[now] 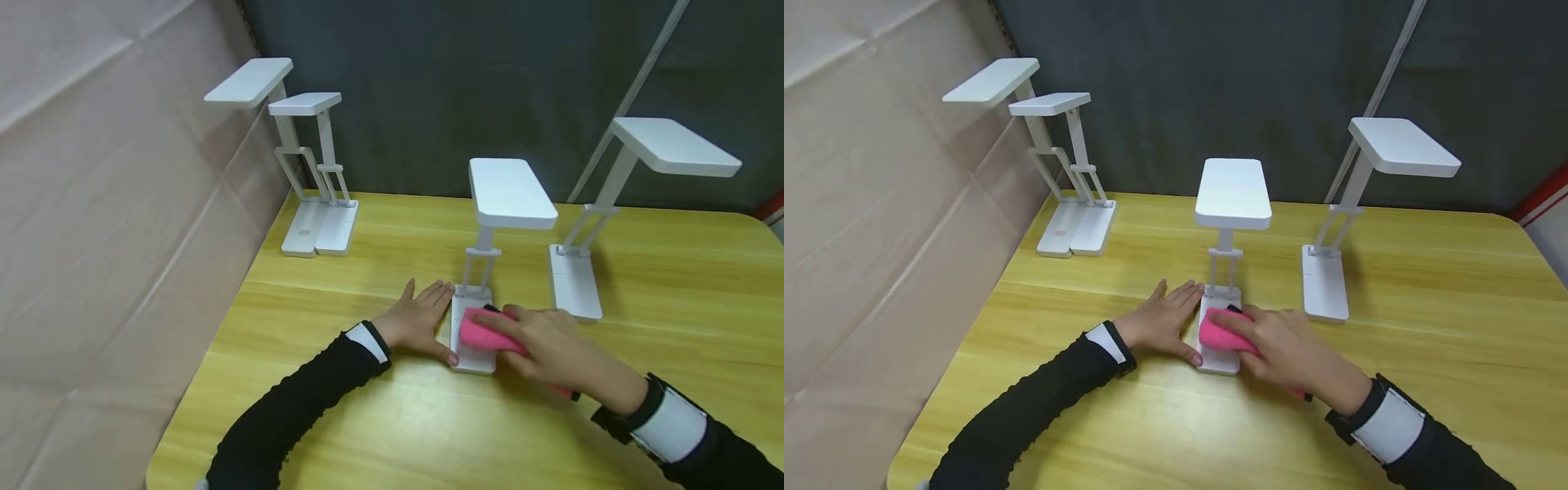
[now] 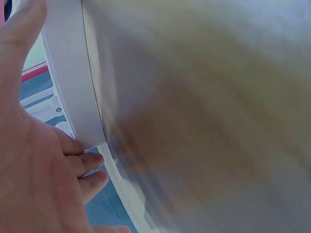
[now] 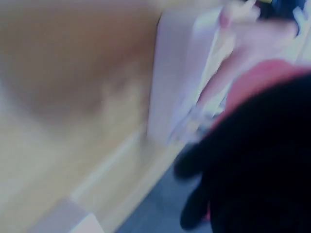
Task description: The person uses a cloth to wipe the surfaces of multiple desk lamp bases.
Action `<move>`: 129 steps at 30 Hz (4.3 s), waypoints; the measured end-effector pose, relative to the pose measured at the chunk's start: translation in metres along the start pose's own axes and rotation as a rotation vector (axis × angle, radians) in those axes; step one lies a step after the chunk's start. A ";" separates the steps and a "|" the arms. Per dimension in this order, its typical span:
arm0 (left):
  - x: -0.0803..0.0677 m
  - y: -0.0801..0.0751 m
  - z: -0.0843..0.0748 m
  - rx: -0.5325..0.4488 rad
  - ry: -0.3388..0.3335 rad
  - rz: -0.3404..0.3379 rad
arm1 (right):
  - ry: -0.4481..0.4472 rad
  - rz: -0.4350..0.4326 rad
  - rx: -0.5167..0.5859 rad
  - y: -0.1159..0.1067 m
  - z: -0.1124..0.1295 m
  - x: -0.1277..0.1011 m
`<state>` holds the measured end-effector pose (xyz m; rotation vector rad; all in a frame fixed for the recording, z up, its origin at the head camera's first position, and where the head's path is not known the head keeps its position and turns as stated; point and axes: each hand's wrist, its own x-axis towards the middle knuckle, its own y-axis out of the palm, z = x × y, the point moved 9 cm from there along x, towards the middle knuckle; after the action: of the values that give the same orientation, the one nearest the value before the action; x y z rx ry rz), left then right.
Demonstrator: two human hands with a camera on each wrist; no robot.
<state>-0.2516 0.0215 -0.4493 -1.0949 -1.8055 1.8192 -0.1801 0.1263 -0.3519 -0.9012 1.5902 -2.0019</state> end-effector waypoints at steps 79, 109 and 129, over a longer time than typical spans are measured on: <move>0.001 -0.003 -0.003 0.041 -0.043 0.042 | 0.255 0.119 -0.030 0.005 -0.050 -0.013; 0.001 -0.006 -0.004 0.043 -0.028 0.019 | 0.146 0.122 -0.177 0.034 -0.022 -0.034; -0.001 -0.005 -0.002 0.004 -0.033 0.029 | 0.247 0.136 0.027 0.020 -0.065 -0.022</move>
<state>-0.2504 0.0228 -0.4443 -1.1019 -1.8125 1.8675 -0.2125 0.1814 -0.3846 -0.5348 1.6987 -2.0958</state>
